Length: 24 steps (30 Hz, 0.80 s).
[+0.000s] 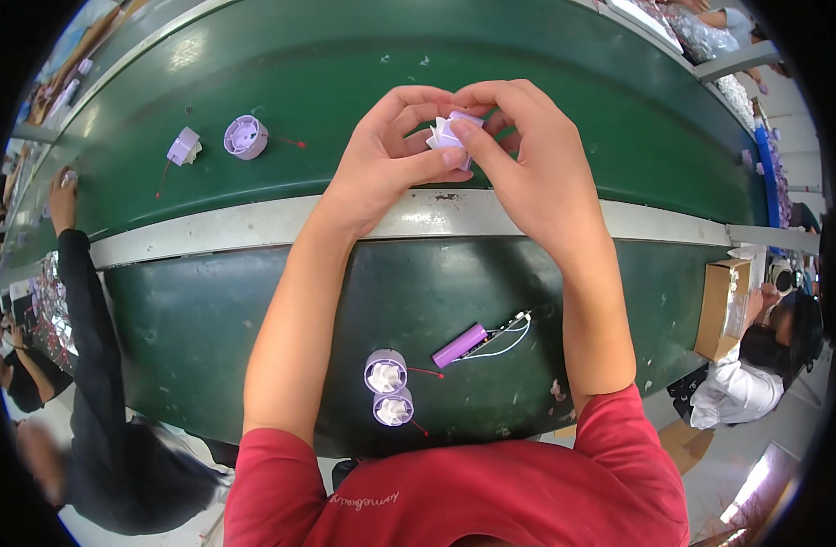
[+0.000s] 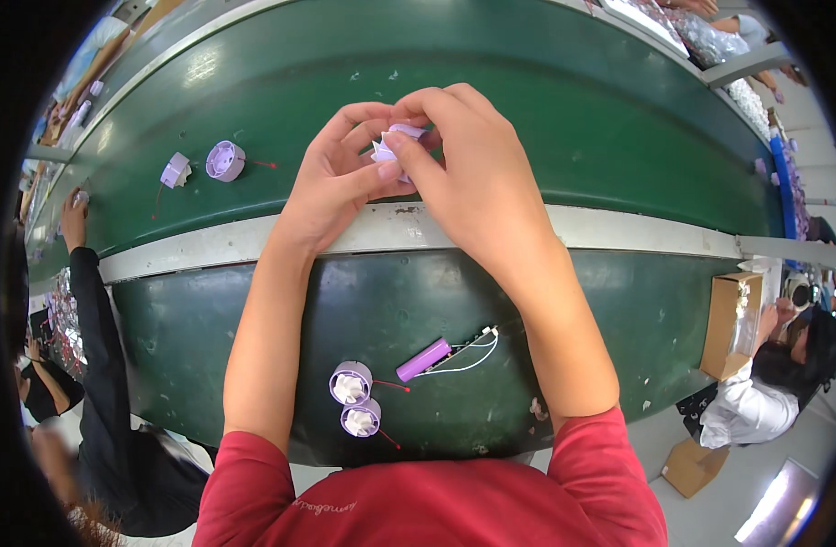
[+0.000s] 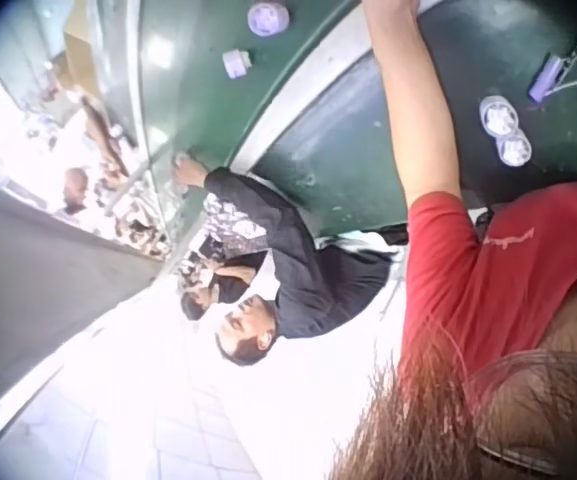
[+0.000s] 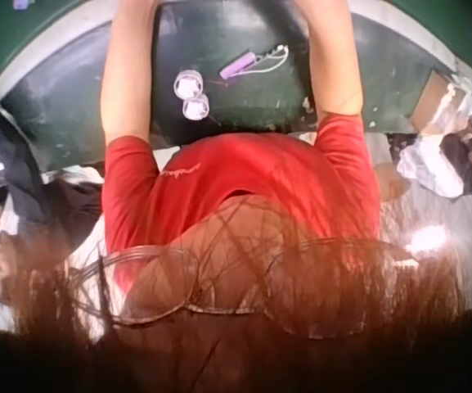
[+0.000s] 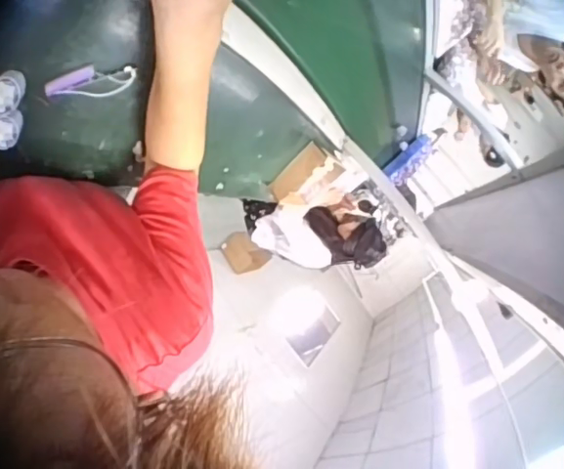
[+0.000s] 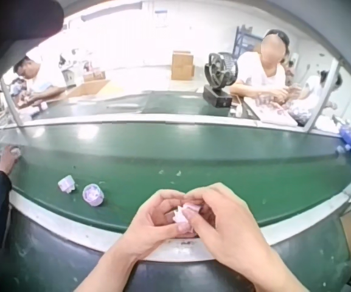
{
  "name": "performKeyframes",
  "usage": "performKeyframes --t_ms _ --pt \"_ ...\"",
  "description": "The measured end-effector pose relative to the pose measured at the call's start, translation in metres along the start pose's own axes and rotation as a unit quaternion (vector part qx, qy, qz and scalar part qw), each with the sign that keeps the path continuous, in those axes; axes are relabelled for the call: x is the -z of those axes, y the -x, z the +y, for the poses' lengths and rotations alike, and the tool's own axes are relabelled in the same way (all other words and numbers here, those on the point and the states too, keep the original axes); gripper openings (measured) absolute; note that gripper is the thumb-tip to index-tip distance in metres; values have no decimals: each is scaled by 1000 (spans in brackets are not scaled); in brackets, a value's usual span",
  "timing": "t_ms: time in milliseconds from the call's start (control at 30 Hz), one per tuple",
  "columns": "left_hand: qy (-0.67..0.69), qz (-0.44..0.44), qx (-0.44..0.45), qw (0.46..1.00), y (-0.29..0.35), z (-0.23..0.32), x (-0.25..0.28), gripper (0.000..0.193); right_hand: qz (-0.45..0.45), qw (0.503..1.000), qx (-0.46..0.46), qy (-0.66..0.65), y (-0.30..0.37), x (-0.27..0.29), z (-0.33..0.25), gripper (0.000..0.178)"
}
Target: Assemble small electronic components into purple plastic housings on an assembly line.
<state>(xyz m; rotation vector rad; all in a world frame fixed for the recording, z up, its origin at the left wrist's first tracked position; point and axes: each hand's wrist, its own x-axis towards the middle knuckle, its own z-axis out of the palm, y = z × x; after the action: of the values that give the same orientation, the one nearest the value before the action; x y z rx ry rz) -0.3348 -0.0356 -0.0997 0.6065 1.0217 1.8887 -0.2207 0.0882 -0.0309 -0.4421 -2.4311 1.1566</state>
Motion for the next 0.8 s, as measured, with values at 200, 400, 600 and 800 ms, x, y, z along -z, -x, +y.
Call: performKeyframes --t_ms 200,400,600,800 --pt "64 7 18 998 1 3 5 41 -34 991 -5 -126 -4 7 10 28" --pt "125 -7 5 992 0 1 14 37 40 998 -2 -53 -4 8 6 22" --pt "136 -24 2 990 -1 0 14 36 34 997 -2 -71 -2 1 5 13" --pt "78 -31 5 996 -1 -3 14 41 56 998 3 -31 -1 -2 5 8"
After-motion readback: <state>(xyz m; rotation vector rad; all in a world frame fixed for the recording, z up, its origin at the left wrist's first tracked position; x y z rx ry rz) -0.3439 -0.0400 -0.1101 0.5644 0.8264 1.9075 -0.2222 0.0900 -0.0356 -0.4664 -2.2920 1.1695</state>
